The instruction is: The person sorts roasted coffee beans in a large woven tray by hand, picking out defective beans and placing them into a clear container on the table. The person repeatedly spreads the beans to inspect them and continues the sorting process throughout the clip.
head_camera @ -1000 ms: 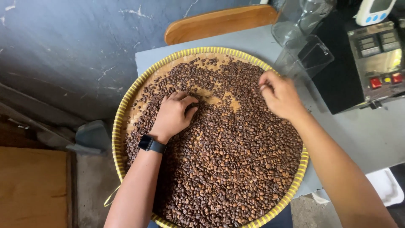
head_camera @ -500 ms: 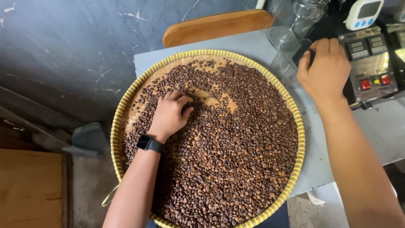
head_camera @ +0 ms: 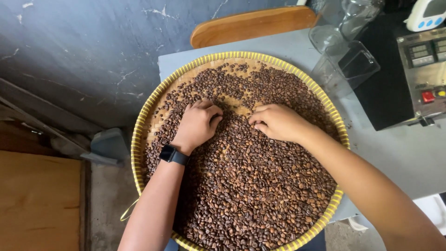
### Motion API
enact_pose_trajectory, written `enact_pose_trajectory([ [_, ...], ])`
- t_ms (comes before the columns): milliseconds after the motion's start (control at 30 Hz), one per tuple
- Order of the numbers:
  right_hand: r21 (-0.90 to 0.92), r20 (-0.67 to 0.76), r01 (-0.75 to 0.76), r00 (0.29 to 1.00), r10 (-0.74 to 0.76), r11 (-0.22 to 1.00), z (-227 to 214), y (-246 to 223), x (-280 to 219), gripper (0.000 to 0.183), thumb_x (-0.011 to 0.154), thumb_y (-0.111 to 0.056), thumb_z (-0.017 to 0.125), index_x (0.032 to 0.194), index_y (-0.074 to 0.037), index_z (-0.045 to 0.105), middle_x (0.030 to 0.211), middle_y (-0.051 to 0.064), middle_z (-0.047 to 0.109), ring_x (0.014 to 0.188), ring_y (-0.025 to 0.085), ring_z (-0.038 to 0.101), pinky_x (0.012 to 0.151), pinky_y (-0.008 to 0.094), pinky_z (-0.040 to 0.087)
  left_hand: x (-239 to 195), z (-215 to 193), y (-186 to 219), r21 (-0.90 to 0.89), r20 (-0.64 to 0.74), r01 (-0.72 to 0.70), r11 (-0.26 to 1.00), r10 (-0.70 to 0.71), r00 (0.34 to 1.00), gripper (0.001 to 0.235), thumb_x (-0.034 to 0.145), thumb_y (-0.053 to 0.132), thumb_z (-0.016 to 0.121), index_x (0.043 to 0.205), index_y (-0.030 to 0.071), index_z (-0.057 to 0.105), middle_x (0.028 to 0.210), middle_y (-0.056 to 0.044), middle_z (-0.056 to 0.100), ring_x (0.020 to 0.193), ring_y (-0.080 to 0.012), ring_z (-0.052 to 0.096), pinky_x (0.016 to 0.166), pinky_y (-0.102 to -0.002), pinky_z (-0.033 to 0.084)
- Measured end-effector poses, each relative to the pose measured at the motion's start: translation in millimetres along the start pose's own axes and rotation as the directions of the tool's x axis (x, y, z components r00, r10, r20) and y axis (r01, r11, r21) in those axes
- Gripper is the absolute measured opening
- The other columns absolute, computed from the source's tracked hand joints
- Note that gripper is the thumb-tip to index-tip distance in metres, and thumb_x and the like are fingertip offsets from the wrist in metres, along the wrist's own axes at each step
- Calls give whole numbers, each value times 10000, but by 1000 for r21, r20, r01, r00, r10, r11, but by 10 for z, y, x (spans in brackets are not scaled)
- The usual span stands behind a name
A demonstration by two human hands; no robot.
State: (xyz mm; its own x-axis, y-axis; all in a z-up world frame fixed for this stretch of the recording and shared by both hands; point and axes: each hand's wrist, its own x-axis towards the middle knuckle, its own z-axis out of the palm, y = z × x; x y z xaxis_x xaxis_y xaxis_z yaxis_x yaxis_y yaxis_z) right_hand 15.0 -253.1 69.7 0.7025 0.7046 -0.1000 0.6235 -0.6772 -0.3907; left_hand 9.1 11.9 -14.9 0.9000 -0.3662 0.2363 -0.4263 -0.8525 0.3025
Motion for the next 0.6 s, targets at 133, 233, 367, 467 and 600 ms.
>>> enact_pose_trajectory([
  [133, -85, -31, 31, 999, -33, 996, 302, 286, 112, 198, 934, -108, 649, 1082, -58, 772, 1034, 170, 743, 1053, 371, 708, 920, 468, 572, 0, -89, 46, -6, -12, 4, 1000, -4, 1000, 217, 952, 313, 666, 1131, 201, 717, 1080, -90, 687, 1098, -324, 658, 902, -473, 492],
  [233, -124, -15, 36, 999, -38, 992, 352, 329, 99, 200, 958, -154, 633, 1096, -78, 755, 1048, 118, 722, 1063, 320, 694, 895, 442, 588, -6, -137, 83, -24, -8, -1, 1000, 1, 1000, 236, 964, 297, 656, 1167, 186, 703, 1089, -85, 671, 1089, -324, 651, 909, -469, 485],
  [367, -110, -50, 24, 998, -29, 994, 426, 356, 96, 150, 946, -148, 636, 1042, -78, 727, 1013, 113, 715, 1046, 319, 698, 884, 454, 590, 1, -169, 83, -33, -11, -2, 999, 2, 1000, 246, 980, 289, 644, 1191, 174, 699, 1090, -85, 662, 1091, -319, 649, 916, -462, 474],
  [467, -104, -60, 20, 998, -26, 994, 470, 341, 99, 150, 937, -144, 627, 1030, -67, 716, 994, 129, 712, 1033, 337, 698, 869, 474, 592, -13, -156, 68, -32, -15, -3, 999, 3, 1000, 261, 972, 300, 651, 1195, 173, 698, 1089, -88, 664, 1101, -322, 649, 919, -471, 471],
  [600, -83, -127, 30, 991, -40, 996, 526, 360, 94, 131, 904, -166, 653, 989, -81, 705, 938, 128, 697, 1011, 350, 701, 858, 476, 586, -16, -182, 86, -37, -2, 5, 999, -5, 1000, 257, 979, 287, 644, 1202, 172, 701, 1099, -84, 662, 1100, -317, 649, 936, -468, 464],
])
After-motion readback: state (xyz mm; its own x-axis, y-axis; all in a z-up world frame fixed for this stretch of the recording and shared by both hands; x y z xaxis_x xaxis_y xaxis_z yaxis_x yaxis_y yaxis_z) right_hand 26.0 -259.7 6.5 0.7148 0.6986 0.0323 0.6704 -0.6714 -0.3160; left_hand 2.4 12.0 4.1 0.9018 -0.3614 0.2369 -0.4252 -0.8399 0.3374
